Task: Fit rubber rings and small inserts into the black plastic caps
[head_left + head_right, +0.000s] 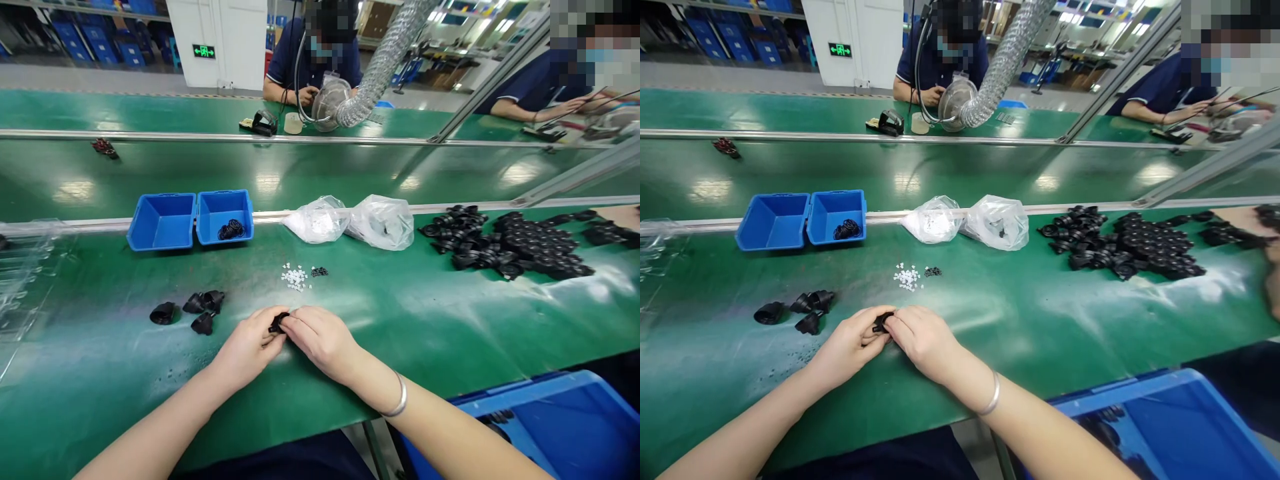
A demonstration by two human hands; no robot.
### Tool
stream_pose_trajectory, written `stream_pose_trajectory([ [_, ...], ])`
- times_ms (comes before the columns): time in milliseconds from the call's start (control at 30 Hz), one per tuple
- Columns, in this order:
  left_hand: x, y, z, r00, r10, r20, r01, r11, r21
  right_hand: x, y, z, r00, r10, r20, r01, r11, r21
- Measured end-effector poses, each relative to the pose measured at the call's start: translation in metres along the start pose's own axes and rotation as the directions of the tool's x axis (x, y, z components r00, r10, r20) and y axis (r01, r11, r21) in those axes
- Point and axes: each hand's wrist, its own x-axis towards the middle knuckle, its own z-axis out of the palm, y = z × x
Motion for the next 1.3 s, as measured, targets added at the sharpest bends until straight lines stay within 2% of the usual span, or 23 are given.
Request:
stream_pose_trajectory([
  [67, 0.001, 0.0, 0.001, 0.999, -0.033, 0.008, 0.034, 0.993, -0.116, 0.001, 0.009, -0.009, 0.999, 0.043, -0.01, -0.042, 0.996, 0.078],
  [133, 0.002, -0.001, 0.002, 0.997, -0.077, 0.028, 0.082, 0.969, -0.234, -0.001, 0.026, -0.019, 0.972, 0.218, -0.083, -0.207, 0.971, 0.12],
  [233, 0.003, -0.002, 0.004, 0.987, -0.142, 0.075, 0.159, 0.929, -0.334, -0.009, 0.06, -0.029, 0.843, 0.511, -0.17, -0.512, 0.858, 0.044],
  [300, 0.003, -0.003, 0.004, 0.983, -0.159, 0.093, 0.182, 0.918, -0.353, -0.016, 0.079, -0.03, 0.799, 0.59, -0.115, -0.597, 0.801, -0.037],
  [433, 0.002, -0.003, 0.005, 0.981, -0.162, 0.109, 0.19, 0.922, -0.337, -0.021, 0.094, -0.024, 0.812, 0.584, -0.015, -0.58, 0.803, -0.133],
  [733, 0.003, -0.005, 0.005, 0.978, -0.162, 0.128, 0.198, 0.915, -0.351, -0.018, 0.095, -0.024, 0.842, 0.539, 0.031, -0.529, 0.835, -0.152],
  [1067, 0.004, -0.005, 0.005, 0.978, -0.164, 0.129, 0.201, 0.906, -0.372, -0.016, 0.095, -0.026, 0.832, 0.551, 0.066, -0.535, 0.828, -0.171],
  [1200, 0.005, -0.006, 0.005, 0.976, -0.174, 0.129, 0.212, 0.889, -0.406, -0.015, 0.09, -0.03, 0.821, 0.568, 0.055, -0.563, 0.822, -0.081],
  [1300, 0.005, -0.005, 0.004, 0.975, -0.186, 0.122, 0.221, 0.871, -0.439, -0.01, 0.07, -0.031, 0.855, 0.517, 0.03, -0.517, 0.851, 0.093],
])
